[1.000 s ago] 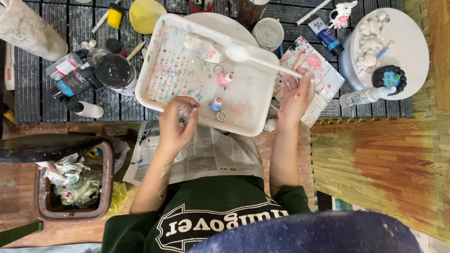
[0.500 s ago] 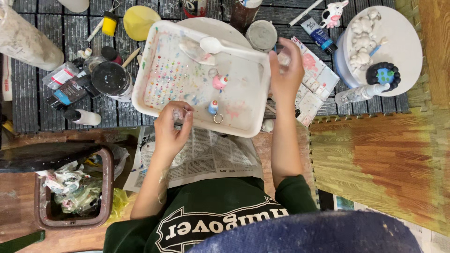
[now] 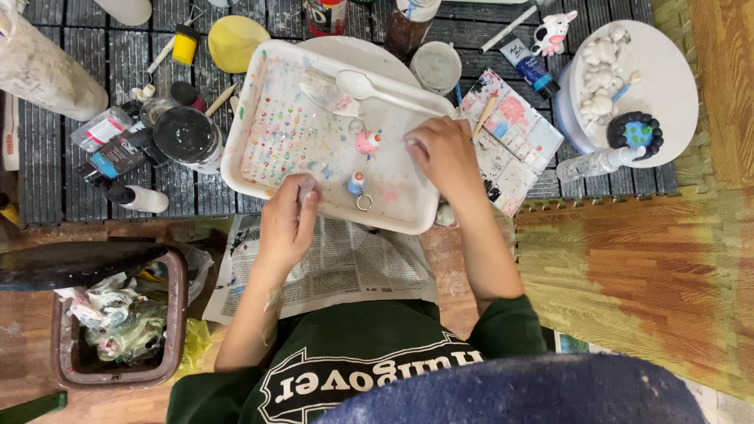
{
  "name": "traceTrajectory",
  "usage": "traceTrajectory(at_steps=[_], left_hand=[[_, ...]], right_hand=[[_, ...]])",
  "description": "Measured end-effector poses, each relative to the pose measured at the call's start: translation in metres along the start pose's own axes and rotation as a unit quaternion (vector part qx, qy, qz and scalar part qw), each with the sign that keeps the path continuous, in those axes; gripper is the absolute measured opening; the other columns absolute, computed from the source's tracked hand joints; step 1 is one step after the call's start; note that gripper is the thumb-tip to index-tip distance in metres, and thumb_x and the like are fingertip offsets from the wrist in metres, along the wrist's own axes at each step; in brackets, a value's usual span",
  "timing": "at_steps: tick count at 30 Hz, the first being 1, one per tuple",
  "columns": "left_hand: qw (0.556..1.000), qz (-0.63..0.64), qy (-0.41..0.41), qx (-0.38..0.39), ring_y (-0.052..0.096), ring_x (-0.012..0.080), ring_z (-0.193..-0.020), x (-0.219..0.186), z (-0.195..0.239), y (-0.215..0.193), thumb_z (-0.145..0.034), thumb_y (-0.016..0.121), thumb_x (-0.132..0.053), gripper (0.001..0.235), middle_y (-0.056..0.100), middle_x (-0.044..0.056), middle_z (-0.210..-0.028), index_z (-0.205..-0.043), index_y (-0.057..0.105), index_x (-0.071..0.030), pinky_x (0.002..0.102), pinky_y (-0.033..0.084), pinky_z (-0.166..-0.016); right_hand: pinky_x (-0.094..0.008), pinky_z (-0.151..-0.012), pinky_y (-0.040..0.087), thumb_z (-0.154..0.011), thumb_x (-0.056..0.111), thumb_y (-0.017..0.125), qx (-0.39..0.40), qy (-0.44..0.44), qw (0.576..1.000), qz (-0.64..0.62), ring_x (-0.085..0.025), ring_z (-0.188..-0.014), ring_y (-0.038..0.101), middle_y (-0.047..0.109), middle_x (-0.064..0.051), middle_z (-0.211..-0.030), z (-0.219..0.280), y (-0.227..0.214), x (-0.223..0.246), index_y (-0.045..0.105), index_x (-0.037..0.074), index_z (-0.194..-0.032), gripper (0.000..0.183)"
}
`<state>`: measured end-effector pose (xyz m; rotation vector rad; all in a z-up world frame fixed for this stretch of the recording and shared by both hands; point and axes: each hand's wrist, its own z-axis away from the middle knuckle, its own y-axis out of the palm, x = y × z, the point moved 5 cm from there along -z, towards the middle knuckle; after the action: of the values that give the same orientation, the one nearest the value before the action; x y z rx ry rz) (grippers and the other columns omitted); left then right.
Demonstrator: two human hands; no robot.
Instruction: The person paints small figurines placed in a white tray using a plastic spoon and paintbrushes. They apply white paint to a figurine with a spoon, then use a blue brush to paint details on a blue figurine and a pink figurine. The person switches to a red brush to add details to the figurines.
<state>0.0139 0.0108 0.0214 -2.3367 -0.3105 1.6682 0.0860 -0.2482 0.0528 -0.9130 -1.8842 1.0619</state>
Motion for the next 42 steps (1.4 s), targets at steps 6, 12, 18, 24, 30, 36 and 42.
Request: traceTrajectory(at_steps=[6, 12, 18, 24, 30, 36, 42], left_hand=[[0.999, -0.041, 0.004, 0.031, 0.07, 0.0248, -0.073, -0.012, -0.007, 0.005, -0.101, 0.063, -0.011, 0.019, 0.073, 0.016, -0.107, -0.118, 0.067, -0.004, 0.034, 0.056, -0.067], [0.993, -0.067, 0.095, 0.03, 0.069, 0.0295, -0.078, -0.029, -0.008, 0.015, -0.099, 0.069, -0.013, 0.02, 0.074, 0.011, -0.099, -0.119, 0.069, -0.008, 0.039, 0.052, -0.074], [0.992, -0.056, 0.102, 0.051, 0.068, 0.0296, -0.073, -0.032, -0.01, 0.016, -0.095, 0.069, -0.012, 0.024, 0.072, 0.01, -0.091, -0.118, 0.07, -0.008, 0.041, 0.05, -0.071], [0.992, 0.019, 0.092, 0.081, 0.071, 0.0264, -0.083, -0.023, -0.005, 0.021, -0.101, 0.066, -0.015, 0.021, 0.073, 0.013, -0.105, -0.12, 0.068, -0.006, 0.034, 0.054, -0.071], [0.917, 0.312, -0.074, 0.237, 0.044, 0.0062, -0.071, 0.007, 0.015, 0.061, -0.115, 0.053, -0.023, 0.024, 0.05, -0.001, -0.078, -0.114, 0.065, -0.002, 0.025, 0.04, -0.064], [0.852, 0.441, -0.202, 0.197, 0.039, 0.0024, -0.064, 0.034, 0.016, 0.079, -0.109, 0.048, -0.024, 0.028, 0.047, -0.006, -0.078, -0.128, 0.061, -0.007, 0.021, 0.031, -0.056], [0.903, 0.39, -0.07, 0.166, 0.068, 0.0114, -0.094, 0.02, 0.008, 0.061, -0.115, 0.046, -0.024, 0.03, 0.068, 0.005, -0.1, -0.124, 0.06, 0.0, 0.028, 0.055, -0.09]], right_hand=[[-0.026, -0.073, 0.055, -0.09, 0.003, 0.079, -0.07, 0.059, 0.957, -0.274, -0.013, -0.078, 0.066, 0.077, -0.006, -0.11, 0.013, -0.007, -0.008, 0.073, 0.005, -0.114, 0.025], [-0.019, -0.069, 0.05, -0.084, -0.002, 0.083, 0.039, 0.059, 0.859, -0.507, -0.007, -0.078, 0.063, 0.077, -0.005, -0.105, 0.036, 0.028, 0.026, 0.074, 0.005, -0.107, 0.025], [-0.027, -0.088, 0.058, -0.09, -0.005, 0.077, 0.007, 0.034, 0.777, -0.629, -0.015, -0.113, 0.066, 0.066, -0.007, -0.121, 0.035, 0.039, 0.044, 0.069, 0.004, -0.114, 0.027], [-0.031, -0.09, 0.057, -0.09, -0.007, 0.077, 0.028, 0.036, 0.755, -0.654, -0.019, -0.111, 0.066, 0.066, -0.011, -0.117, 0.046, 0.064, 0.037, 0.068, 0.002, -0.112, 0.026], [-0.024, -0.074, 0.051, -0.094, -0.001, 0.08, 0.112, 0.054, 0.582, -0.803, -0.01, -0.089, 0.061, 0.062, -0.003, -0.104, 0.057, 0.079, 0.036, 0.074, 0.005, -0.107, 0.016], [-0.028, -0.085, 0.061, -0.093, 0.018, 0.085, -0.01, 0.012, 0.934, -0.358, -0.019, -0.11, 0.075, 0.072, -0.009, -0.131, 0.052, 0.03, 0.061, 0.071, 0.009, -0.127, 0.038], [-0.049, -0.113, 0.045, -0.069, 0.042, 0.096, -0.058, -0.095, 0.966, -0.233, -0.042, -0.14, 0.048, 0.034, -0.024, -0.162, 0.047, 0.001, 0.119, 0.032, 0.002, -0.153, 0.113]])
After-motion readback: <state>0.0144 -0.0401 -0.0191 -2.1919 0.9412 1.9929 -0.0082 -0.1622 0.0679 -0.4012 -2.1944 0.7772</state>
